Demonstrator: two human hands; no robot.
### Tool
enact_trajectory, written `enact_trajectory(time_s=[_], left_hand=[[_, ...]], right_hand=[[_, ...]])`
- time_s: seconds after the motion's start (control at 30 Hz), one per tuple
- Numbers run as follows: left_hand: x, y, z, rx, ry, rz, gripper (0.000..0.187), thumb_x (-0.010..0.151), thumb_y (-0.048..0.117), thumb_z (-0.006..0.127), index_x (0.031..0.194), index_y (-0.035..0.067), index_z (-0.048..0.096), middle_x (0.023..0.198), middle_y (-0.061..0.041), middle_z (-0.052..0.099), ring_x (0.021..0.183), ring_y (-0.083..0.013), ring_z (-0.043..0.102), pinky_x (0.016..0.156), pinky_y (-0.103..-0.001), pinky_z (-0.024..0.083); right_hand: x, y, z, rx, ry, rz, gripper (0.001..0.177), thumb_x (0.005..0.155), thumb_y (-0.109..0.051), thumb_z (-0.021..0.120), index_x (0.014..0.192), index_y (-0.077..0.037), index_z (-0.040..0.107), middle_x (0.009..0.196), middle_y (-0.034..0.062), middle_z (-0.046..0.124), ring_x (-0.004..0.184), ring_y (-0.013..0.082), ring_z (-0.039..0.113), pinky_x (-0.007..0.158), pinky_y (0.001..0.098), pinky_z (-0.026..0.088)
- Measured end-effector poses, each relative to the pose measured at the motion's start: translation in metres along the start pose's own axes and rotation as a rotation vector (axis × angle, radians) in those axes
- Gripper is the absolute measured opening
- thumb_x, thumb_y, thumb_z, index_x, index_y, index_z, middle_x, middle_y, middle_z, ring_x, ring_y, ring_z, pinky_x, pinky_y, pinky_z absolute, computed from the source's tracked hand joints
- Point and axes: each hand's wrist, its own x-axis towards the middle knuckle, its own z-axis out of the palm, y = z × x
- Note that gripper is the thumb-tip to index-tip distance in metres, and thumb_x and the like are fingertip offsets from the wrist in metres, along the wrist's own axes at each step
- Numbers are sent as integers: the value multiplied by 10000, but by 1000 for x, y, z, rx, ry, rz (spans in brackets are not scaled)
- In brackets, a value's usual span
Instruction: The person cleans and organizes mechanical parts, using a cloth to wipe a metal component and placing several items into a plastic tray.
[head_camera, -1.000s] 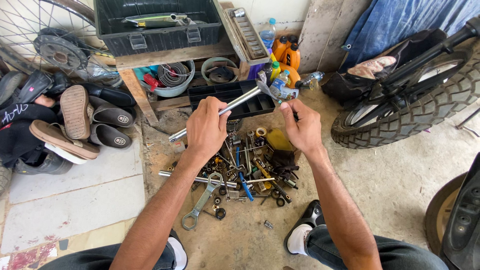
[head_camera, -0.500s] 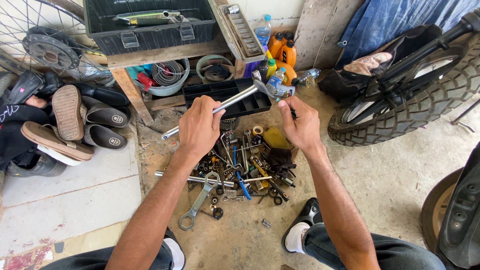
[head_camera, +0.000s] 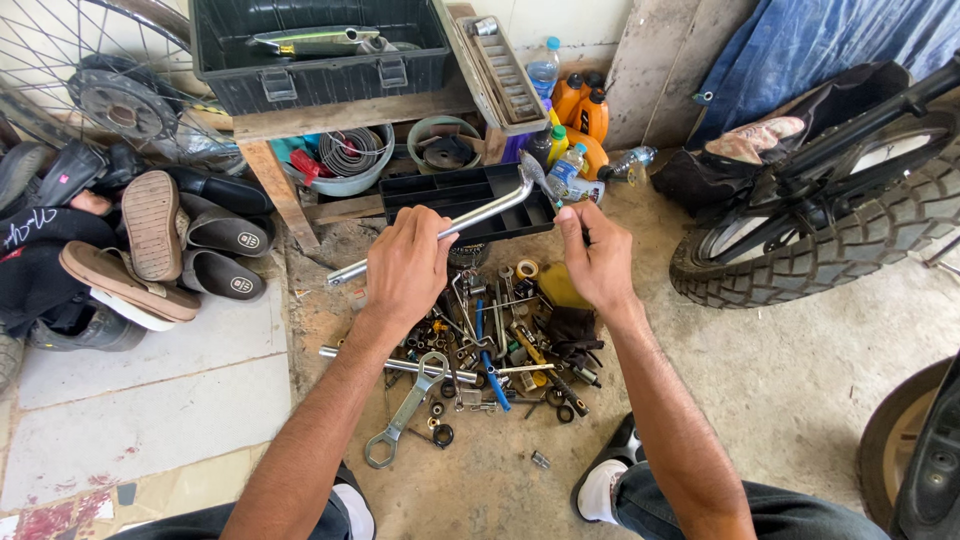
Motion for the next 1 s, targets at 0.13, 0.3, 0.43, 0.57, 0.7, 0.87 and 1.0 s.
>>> enact_trajectory(time_s=[0.13, 0.3, 0.43, 0.57, 0.7, 0.87, 1.0], left_hand=[[-4, -3, 6, -36, -6, -32, 217, 977, 149, 730, 996, 63, 532, 847, -68, 564, 721, -202, 583, 590, -372, 488], [-4, 0, 11, -57, -37, -110, 266, 936, 145, 778, 961, 61, 527, 815, -82, 566, 694, -222, 581, 588, -398, 490], [-8, 7, 15, -152, 65, -59, 311, 907, 112, 784, 961, 42, 486, 854, -98, 568, 785, -268, 595, 650, -406, 513], [-7, 6, 12, -142, 43, -139, 311, 899, 97, 798, 941, 34, 496, 849, -118, 575, 772, -281, 594, 639, -416, 515], [0, 2, 2, -110, 107, -111, 251, 921, 72, 788, 991, 30, 551, 902, -93, 617, 817, -271, 591, 686, -425, 513], [5, -1, -6, 56, 143, -40, 227, 888, 91, 802, 1066, 39, 671, 911, -57, 620, 834, -226, 583, 681, -387, 498], [3, -3, -10, 160, 134, -19, 205, 881, 128, 810, 1047, 45, 725, 884, -21, 605, 814, -195, 569, 647, -358, 469]], right_hand=[[-2, 12, 23, 8, -27, 16, 329, 1092, -329, 524, 915, -90, 665, 601, -23, 581, 472, 65, 506, 390, 277, 389], [-27, -7, 54, 5, -174, 21, 334, 1088, -331, 523, 882, -96, 640, 600, 3, 579, 472, 82, 509, 391, 293, 412], [-47, -40, 59, 158, -152, -45, 316, 1103, -287, 571, 909, -37, 594, 668, 60, 581, 546, 137, 533, 517, 339, 455], [-37, -53, 47, 134, -197, 69, 282, 1057, -279, 593, 890, -54, 630, 621, 52, 598, 521, 148, 567, 506, 345, 459], [-34, -54, 35, 110, -147, 33, 276, 1064, -287, 572, 936, -59, 663, 604, 47, 584, 519, 141, 551, 494, 328, 441], [-27, -22, 38, -28, -159, 0, 293, 1069, -313, 562, 900, -100, 675, 616, -20, 609, 477, 72, 534, 410, 292, 427], [-8, -6, 15, -256, -81, 7, 311, 1088, -320, 584, 871, -117, 678, 605, -2, 590, 450, 114, 471, 386, 317, 380]])
